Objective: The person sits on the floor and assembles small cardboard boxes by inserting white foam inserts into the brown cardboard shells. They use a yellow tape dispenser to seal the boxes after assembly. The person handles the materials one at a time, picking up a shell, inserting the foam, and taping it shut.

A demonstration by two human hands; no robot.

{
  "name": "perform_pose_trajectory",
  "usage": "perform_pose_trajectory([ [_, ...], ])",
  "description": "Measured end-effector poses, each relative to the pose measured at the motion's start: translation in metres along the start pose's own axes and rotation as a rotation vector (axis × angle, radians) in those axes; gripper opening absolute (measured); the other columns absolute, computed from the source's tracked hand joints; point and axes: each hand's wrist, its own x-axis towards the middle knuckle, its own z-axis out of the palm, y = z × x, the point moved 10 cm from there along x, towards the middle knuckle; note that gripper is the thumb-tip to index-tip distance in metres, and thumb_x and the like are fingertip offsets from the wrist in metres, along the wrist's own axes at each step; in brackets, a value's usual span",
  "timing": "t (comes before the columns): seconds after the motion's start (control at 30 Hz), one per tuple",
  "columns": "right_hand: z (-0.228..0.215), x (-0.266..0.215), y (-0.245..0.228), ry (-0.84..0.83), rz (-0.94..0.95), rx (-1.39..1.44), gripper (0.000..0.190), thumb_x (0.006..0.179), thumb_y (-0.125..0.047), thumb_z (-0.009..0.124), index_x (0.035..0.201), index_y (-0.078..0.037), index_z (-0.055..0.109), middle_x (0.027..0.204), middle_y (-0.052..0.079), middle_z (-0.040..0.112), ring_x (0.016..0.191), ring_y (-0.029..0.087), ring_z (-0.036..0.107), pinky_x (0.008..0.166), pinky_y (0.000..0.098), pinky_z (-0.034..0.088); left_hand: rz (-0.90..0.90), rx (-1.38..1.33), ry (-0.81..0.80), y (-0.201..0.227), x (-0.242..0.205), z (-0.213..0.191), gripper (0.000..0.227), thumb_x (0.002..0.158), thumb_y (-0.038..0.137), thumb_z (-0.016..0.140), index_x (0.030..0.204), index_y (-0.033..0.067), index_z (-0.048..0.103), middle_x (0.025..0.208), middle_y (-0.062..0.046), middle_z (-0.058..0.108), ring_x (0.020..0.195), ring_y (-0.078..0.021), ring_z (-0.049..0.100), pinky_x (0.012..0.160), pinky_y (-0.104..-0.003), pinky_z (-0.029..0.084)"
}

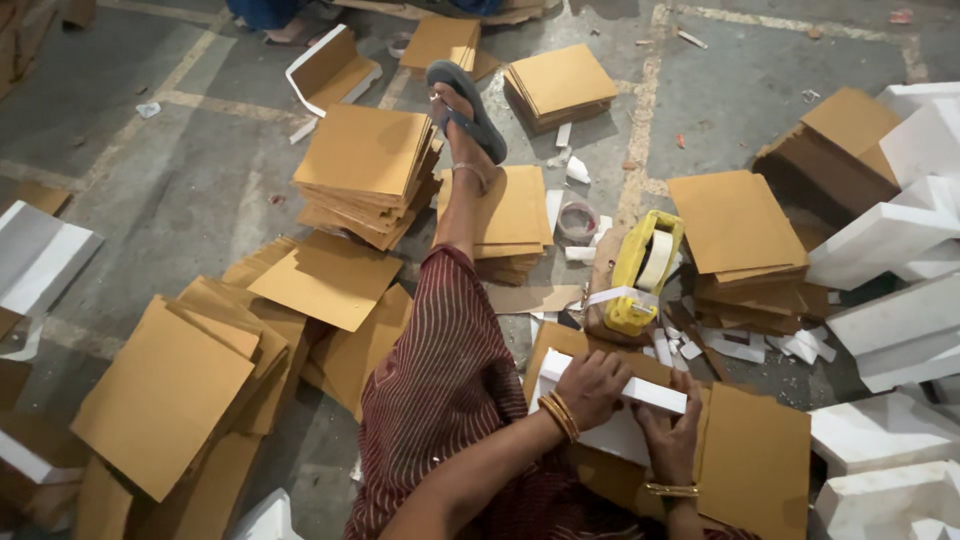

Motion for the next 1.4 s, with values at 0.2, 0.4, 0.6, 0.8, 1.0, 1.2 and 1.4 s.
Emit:
perform_pose_trajectory([
  [0.2, -0.012, -0.004, -0.01, 0.064, -0.007, -0.364, 0.057, 0.082, -0.021, 0.083, 0.129, -0.003, 0.057, 0.12, 0.015, 0.069, 0.108, 0.027, 0.068, 0.091, 0.0399, 0.055, 0.067, -0.042, -0.056, -0.009, -0.003, 0.016, 0.059, 0.072, 0.033, 0.083, 0.12, 0.0078, 0.06, 0.117, -0.012, 0.062, 0.103, -0.029, 0.06, 0.087, -0.043, 0.046],
  [0.4, -0.013, -0.009, -0.022, 0.056, -0.015, -0.411, 0.054, 0.085, -0.027, 0.082, 0.127, -0.004, 0.058, 0.114, 0.016, 0.071, 0.105, 0.028, 0.069, 0.088, 0.0398, 0.055, -0.122, 0.012, -0.281, -0.084, -0.017, 0.013, 0.049, 0.078, 0.038, 0.082, 0.114, 0.0098, 0.066, 0.115, -0.012, 0.066, 0.115, -0.0303, 0.062, 0.103, -0.047, 0.046],
  [0.6, -0.009, -0.008, -0.022, 0.06, -0.022, -0.373, 0.06, 0.084, -0.026, 0.081, 0.132, -0.002, 0.055, 0.124, 0.015, 0.068, 0.111, 0.027, 0.067, 0.091, 0.0384, 0.054, -0.424, -0.334, -0.218, -0.124, -0.047, -0.016, 0.049, 0.081, 0.03, 0.08, 0.124, 0.0132, 0.064, 0.116, -0.011, 0.07, 0.108, -0.0338, 0.067, 0.092, -0.045, 0.053],
  [0.8, -0.003, -0.005, -0.011, 0.002, 0.121, -0.18, 0.069, 0.092, -0.036, 0.069, 0.148, -0.003, 0.045, 0.145, 0.017, 0.053, 0.128, 0.029, 0.056, 0.102, 0.0388, 0.049, -0.461, -0.361, -0.127, -0.126, -0.053, -0.013, 0.054, 0.083, 0.033, 0.081, 0.129, 0.015, 0.061, 0.123, -0.011, 0.066, 0.113, -0.0335, 0.066, 0.093, -0.046, 0.053],
  [1.0, -0.006, -0.003, -0.016, 0.028, 0.104, -0.18, 0.072, 0.099, -0.054, 0.053, 0.15, -0.003, 0.045, 0.152, 0.016, 0.05, 0.14, 0.028, 0.047, 0.113, 0.0412, 0.039, -0.417, -0.438, 0.091, -0.113, -0.055, -0.012, 0.085, 0.078, 0.024, 0.084, 0.146, 0.0026, 0.038, 0.139, -0.028, 0.045, 0.125, -0.0481, 0.048, 0.101, -0.05, 0.044],
  [1.2, -0.01, -0.009, 0.001, 0.061, 0.145, -0.081, 0.068, 0.102, -0.051, 0.052, 0.15, -0.003, 0.047, 0.15, 0.018, 0.052, 0.139, 0.027, 0.048, 0.114, 0.0404, 0.038, -0.432, -0.472, 0.053, -0.11, -0.054, 0.008, 0.078, 0.075, 0.009, 0.08, 0.14, 0.0008, 0.038, 0.129, -0.025, 0.048, 0.125, -0.0414, 0.05, 0.107, -0.048, 0.041],
  [1.4, -0.016, -0.014, 0.021, 0.051, 0.244, -0.119, 0.054, 0.098, -0.038, 0.061, 0.139, -0.003, 0.053, 0.127, 0.011, 0.065, 0.097, 0.019, 0.06, 0.083, 0.031, 0.05, -0.469, -0.591, 0.037, -0.115, -0.065, 0.017, 0.067, 0.081, 0.015, 0.082, 0.135, 0.0027, 0.045, 0.121, -0.022, 0.057, 0.114, -0.0377, 0.059, 0.098, -0.044, 0.048],
])
